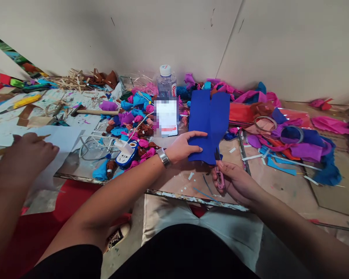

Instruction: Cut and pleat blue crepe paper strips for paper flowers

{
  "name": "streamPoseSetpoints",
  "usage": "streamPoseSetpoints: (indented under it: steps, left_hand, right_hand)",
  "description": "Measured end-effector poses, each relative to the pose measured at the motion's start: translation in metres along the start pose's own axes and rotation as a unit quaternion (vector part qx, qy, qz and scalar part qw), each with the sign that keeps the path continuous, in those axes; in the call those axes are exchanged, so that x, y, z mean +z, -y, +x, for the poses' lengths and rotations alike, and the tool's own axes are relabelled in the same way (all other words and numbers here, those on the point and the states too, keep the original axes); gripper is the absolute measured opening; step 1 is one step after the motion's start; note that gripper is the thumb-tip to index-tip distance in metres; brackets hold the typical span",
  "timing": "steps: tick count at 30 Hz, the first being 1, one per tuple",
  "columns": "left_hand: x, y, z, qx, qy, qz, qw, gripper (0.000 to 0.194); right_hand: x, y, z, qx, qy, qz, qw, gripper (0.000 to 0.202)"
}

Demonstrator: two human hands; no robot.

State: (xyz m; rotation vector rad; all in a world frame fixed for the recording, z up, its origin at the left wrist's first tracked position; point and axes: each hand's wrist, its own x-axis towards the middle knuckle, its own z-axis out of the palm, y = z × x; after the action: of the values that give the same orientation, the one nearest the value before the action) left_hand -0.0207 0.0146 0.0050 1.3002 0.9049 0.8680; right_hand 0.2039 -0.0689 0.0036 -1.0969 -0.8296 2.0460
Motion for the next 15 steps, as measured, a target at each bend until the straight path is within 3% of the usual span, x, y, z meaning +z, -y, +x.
streamPoseSetpoints:
  steps: [15]
  left_hand:
    - [0.0024, 0.0046, -0.0021, -0.006, 0.004, -0.013, 1.000, 0.064]
  right_hand:
    - [0.0019, 0.0038, 0.0075, -0.019, -0.007, -0.001, 1.000, 0.040]
